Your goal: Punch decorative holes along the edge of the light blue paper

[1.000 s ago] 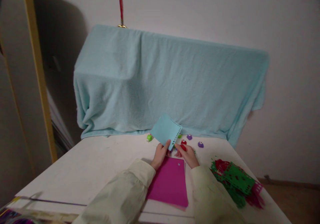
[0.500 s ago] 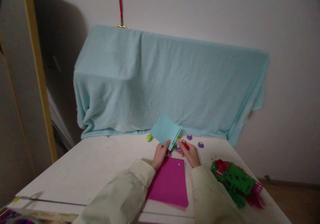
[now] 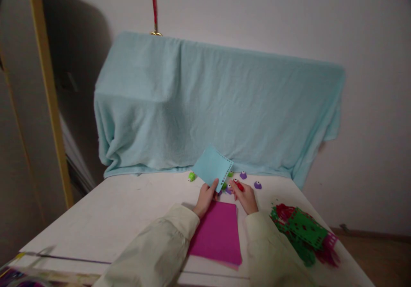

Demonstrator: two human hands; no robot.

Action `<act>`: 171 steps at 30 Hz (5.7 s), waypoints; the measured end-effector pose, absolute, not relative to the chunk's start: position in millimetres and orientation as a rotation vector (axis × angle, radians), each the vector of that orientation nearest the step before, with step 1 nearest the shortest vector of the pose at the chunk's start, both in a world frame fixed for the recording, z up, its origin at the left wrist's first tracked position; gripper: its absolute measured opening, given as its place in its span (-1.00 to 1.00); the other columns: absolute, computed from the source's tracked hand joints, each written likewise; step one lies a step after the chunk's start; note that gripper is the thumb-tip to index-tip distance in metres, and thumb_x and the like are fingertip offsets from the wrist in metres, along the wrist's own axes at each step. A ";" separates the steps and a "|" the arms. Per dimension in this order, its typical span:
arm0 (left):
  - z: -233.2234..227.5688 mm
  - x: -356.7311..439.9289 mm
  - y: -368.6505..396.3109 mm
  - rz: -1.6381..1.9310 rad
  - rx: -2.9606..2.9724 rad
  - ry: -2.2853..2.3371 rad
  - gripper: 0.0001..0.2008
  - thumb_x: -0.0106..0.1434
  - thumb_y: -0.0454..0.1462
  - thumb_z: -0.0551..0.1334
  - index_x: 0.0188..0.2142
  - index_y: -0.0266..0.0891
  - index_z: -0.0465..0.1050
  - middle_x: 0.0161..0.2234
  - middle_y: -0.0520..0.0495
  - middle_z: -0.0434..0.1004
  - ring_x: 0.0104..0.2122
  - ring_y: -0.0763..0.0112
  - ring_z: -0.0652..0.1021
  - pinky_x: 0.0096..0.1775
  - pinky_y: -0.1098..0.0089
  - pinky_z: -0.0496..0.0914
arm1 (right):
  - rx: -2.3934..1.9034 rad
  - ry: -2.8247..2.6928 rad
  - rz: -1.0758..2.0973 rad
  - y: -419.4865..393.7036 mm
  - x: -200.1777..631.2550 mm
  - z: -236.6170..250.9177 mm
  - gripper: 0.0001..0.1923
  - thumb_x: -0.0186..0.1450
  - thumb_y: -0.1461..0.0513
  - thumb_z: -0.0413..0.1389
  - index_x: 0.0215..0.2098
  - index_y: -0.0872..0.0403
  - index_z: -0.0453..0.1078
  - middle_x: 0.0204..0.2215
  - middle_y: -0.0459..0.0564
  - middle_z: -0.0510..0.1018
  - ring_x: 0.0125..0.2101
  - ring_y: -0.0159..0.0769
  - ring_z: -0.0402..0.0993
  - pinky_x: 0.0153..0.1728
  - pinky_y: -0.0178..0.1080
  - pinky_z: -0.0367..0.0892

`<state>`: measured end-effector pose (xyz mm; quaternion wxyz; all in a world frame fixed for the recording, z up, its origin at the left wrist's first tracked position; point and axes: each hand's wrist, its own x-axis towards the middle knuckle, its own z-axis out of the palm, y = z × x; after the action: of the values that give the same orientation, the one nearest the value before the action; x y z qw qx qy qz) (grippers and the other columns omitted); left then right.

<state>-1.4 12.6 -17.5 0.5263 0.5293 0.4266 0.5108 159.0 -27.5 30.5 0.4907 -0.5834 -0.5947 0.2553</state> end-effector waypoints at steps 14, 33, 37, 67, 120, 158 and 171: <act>-10.6 -1.3 8.4 1.231 1.292 1.021 -0.46 0.19 0.14 0.06 -0.57 -0.29 0.32 -0.74 0.05 0.29 -0.70 0.47 0.34 -0.58 0.47 0.21 | -1.292 -1.322 0.886 -26.9 154.8 28.1 -0.52 0.16 -0.13 0.10 -0.56 0.12 0.38 -0.82 -0.15 0.30 -0.77 -0.40 0.23 -0.70 -0.35 0.14; -0.5 0.6 -0.4 1.231 1.410 0.904 -0.49 0.24 0.09 0.03 -0.55 -0.30 0.31 -0.71 0.07 0.26 -0.66 0.50 0.32 -0.54 0.48 0.18 | -0.909 -1.108 1.219 -22.4 137.1 16.8 -0.82 0.12 0.16 0.20 -0.39 0.09 0.37 -0.66 -0.23 0.23 -0.74 -0.58 -0.04 -0.71 -0.39 -0.15; 0.8 0.6 -0.4 1.229 1.406 0.888 -0.49 0.24 0.09 0.03 -0.51 -0.31 0.34 -0.71 0.07 0.28 -0.66 0.50 0.32 -0.54 0.47 0.19 | -0.937 -1.093 1.182 -24.0 136.9 20.0 -0.79 0.14 0.12 0.19 -0.44 0.11 0.38 -0.64 -0.19 0.25 -0.71 -0.58 -0.05 -0.69 -0.38 -0.20; 33.2 -10.1 -12.0 1.619 1.863 1.131 -0.74 0.22 -0.13 0.19 -0.13 -0.16 0.44 -0.12 -0.12 0.46 -0.06 0.23 0.40 0.05 0.20 0.22 | -1.058 -1.081 1.081 -26.0 134.9 28.6 -0.68 0.05 0.01 0.23 -0.44 0.10 0.39 -0.66 -0.18 0.24 -0.69 -0.52 0.02 -0.68 -0.40 -0.14; 12.3 -4.5 -2.9 1.322 1.667 0.997 -0.73 0.20 -0.23 0.14 -0.15 -0.19 0.53 -0.18 -0.02 0.58 -0.16 0.31 0.52 -0.07 0.35 0.33 | -1.084 -1.158 0.999 -19.3 136.4 15.7 -0.76 0.10 0.09 0.19 -0.43 0.11 0.42 -0.67 -0.16 0.29 -0.66 -0.49 0.12 -0.68 -0.41 -0.09; 22.6 -3.5 -10.9 1.349 1.648 0.890 -0.78 0.20 -0.23 0.12 -0.26 -0.23 0.50 -0.28 -0.03 0.56 -0.25 0.36 0.51 -0.13 0.39 0.33 | -1.260 -1.063 0.985 -19.3 141.3 12.2 -0.54 0.10 -0.11 0.14 -0.54 0.14 0.39 -0.77 -0.14 0.26 -0.72 -0.46 0.09 -0.71 -0.37 -0.12; 33.2 -14.2 -11.0 1.700 1.341 1.091 -0.65 0.25 -0.01 0.10 -0.14 -0.20 0.39 -0.14 -0.10 0.44 -0.16 0.34 0.45 -0.16 0.41 0.35 | -1.086 -0.862 0.880 -21.0 148.6 15.3 -0.67 0.12 0.01 0.18 -0.53 0.09 0.28 -0.69 -0.18 0.30 -0.68 -0.50 0.07 -0.68 -0.39 -0.13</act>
<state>-14.2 -11.0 33.2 0.3508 0.5180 0.4215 0.6565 148.6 -21.0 15.3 0.6814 -0.4839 -0.3844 0.3921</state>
